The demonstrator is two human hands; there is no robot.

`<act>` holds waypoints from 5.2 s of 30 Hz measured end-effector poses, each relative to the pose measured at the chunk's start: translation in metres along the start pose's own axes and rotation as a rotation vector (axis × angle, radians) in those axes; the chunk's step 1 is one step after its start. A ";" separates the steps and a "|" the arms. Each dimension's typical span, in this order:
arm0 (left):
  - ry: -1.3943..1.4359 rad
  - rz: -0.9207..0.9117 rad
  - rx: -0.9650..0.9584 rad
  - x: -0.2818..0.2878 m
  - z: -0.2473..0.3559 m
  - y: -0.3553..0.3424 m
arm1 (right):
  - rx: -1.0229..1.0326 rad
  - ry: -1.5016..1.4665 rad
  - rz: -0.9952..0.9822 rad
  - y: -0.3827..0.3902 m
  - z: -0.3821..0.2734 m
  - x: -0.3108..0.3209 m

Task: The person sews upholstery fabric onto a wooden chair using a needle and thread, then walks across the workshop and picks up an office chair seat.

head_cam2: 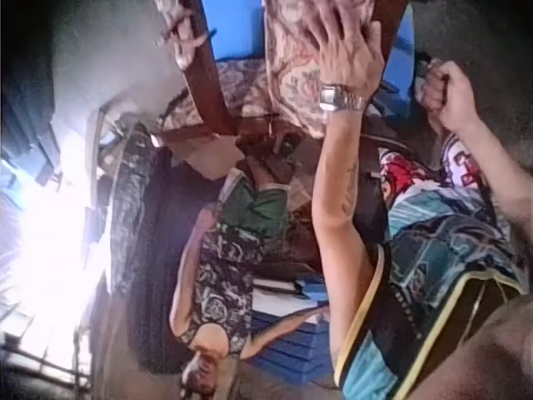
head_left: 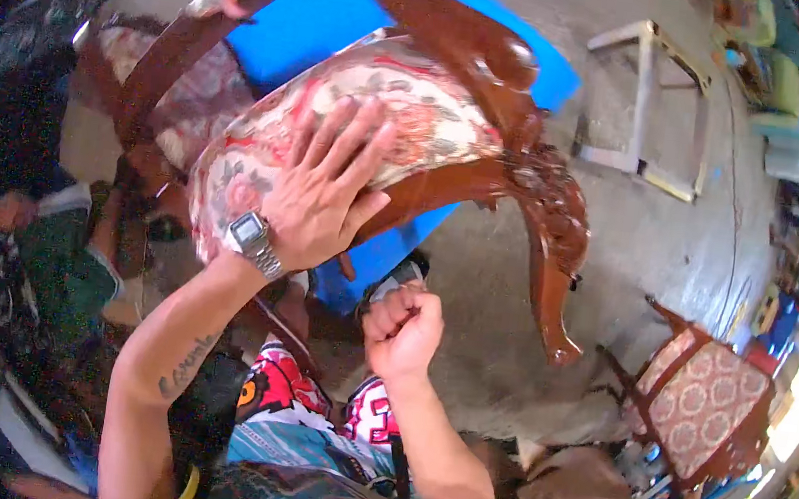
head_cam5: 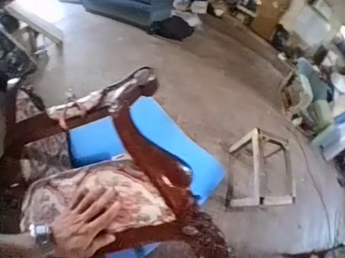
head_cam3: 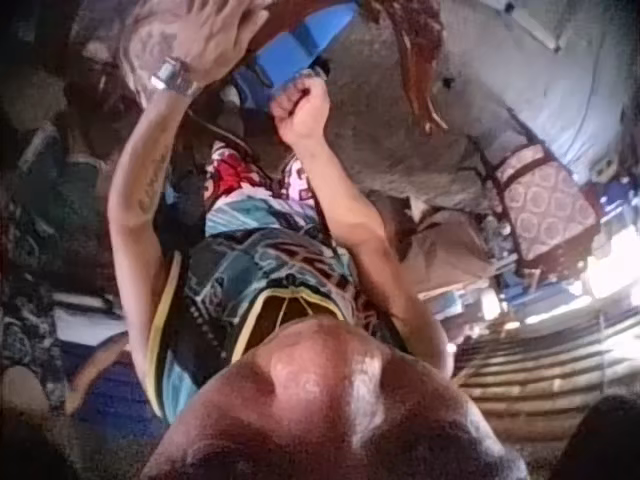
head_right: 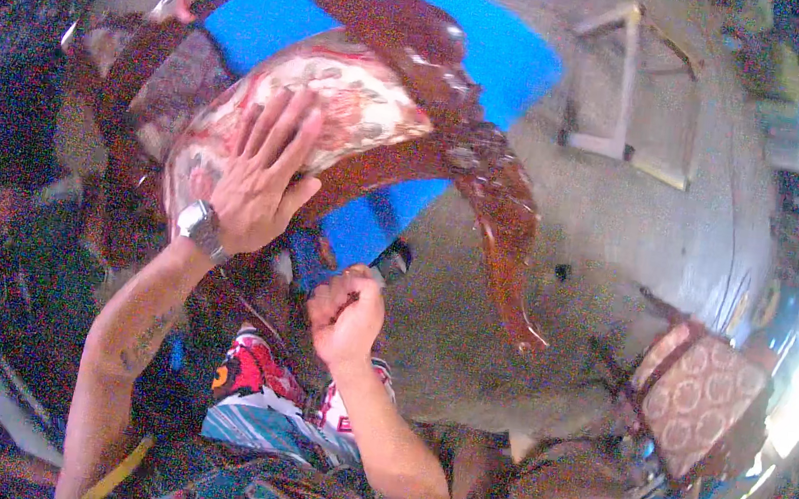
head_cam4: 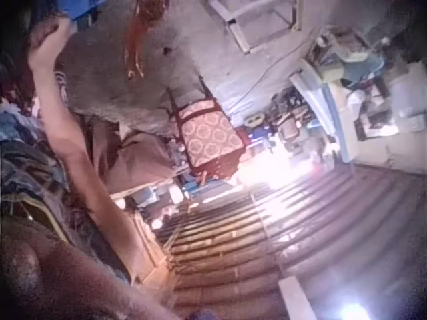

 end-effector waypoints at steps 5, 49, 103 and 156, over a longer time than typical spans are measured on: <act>0.255 0.268 -0.073 0.017 -0.010 0.023 | 0.007 -0.013 -0.080 0.001 0.001 -0.002; 0.072 0.148 -0.167 -0.010 0.004 0.014 | 1.157 1.329 0.220 -0.013 -0.139 -0.075; 0.223 0.236 -0.161 -0.006 -0.001 0.015 | 1.388 1.654 0.172 -0.001 -0.140 -0.098; 0.449 0.119 -0.196 0.023 -0.021 -0.012 | 1.108 1.507 0.209 0.000 -0.141 -0.086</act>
Point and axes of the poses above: each hand's wrist, its own y-axis away from the middle knuckle, its own x-axis out of the back of the hand, z = x × y, the point moved 5 cm from there along -y, towards the middle knuckle, and after that the axes turned 15 degrees about y, right-handed, at the moved point
